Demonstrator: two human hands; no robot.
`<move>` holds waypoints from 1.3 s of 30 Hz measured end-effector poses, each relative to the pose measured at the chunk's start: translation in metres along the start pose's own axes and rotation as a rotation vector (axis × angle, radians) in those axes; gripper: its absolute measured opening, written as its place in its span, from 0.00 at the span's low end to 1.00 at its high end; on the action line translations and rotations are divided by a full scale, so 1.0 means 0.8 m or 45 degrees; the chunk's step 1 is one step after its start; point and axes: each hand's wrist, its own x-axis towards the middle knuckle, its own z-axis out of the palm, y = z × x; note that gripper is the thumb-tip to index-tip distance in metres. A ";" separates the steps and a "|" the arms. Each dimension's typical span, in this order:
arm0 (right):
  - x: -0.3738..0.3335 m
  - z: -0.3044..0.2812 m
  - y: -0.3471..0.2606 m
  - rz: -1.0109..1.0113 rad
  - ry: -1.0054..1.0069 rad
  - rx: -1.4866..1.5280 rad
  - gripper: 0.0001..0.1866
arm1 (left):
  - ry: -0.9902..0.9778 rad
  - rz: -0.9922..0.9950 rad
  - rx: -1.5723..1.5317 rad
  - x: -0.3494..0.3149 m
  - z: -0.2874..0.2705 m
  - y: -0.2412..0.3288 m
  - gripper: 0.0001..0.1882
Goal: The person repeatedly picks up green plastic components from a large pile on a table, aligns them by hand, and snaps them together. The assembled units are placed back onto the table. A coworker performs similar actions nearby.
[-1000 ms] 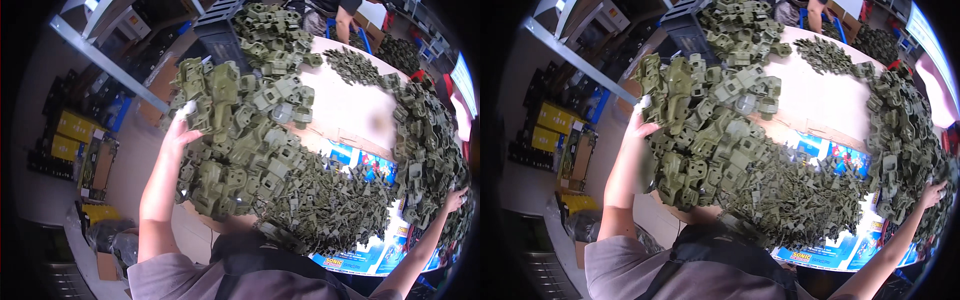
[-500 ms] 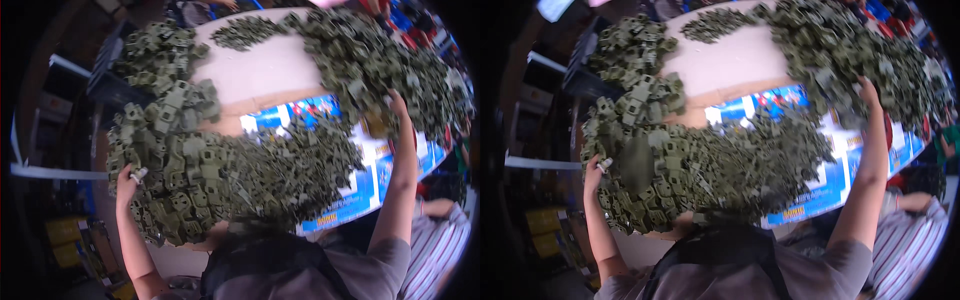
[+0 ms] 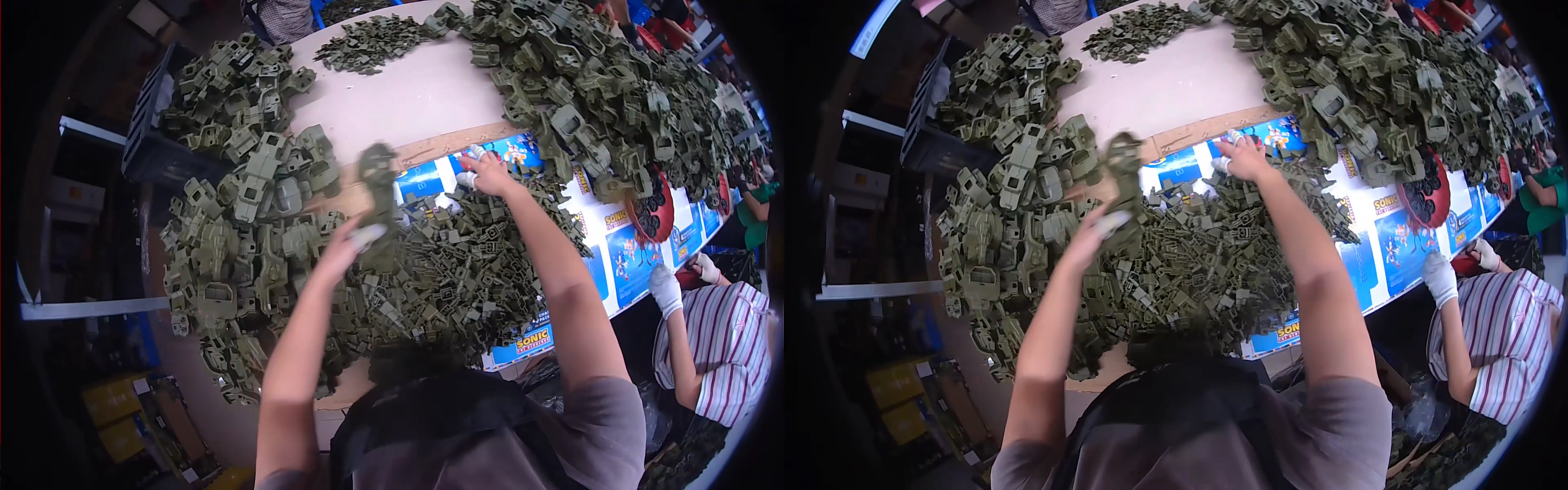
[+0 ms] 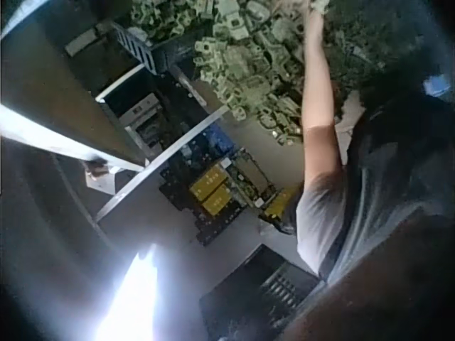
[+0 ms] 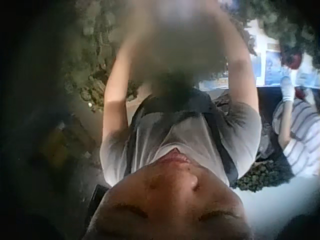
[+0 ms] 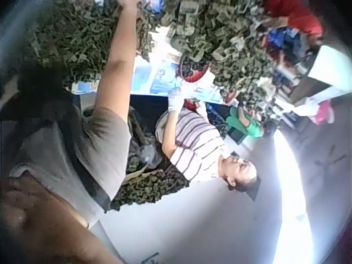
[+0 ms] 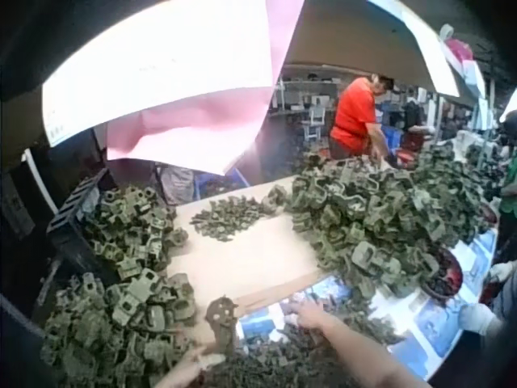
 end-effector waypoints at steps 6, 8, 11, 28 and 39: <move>-0.024 0.038 0.008 -0.114 -0.364 0.043 0.29 | -0.408 0.078 0.642 0.133 0.045 -0.051 0.29; -0.039 0.034 0.014 -0.139 -0.394 0.034 0.28 | -0.730 -0.115 0.408 0.151 0.040 -0.069 0.26; -0.054 0.025 0.020 -0.155 -0.383 0.193 0.28 | -0.383 0.166 0.525 0.131 0.046 -0.075 0.24; -0.373 0.027 -0.177 -0.271 0.176 0.562 0.14 | -0.329 0.061 -1.454 -0.205 0.000 -0.141 0.33; -0.318 0.055 -0.194 -0.152 0.380 0.270 0.12 | -0.197 0.043 -0.979 -0.232 0.012 -0.164 0.36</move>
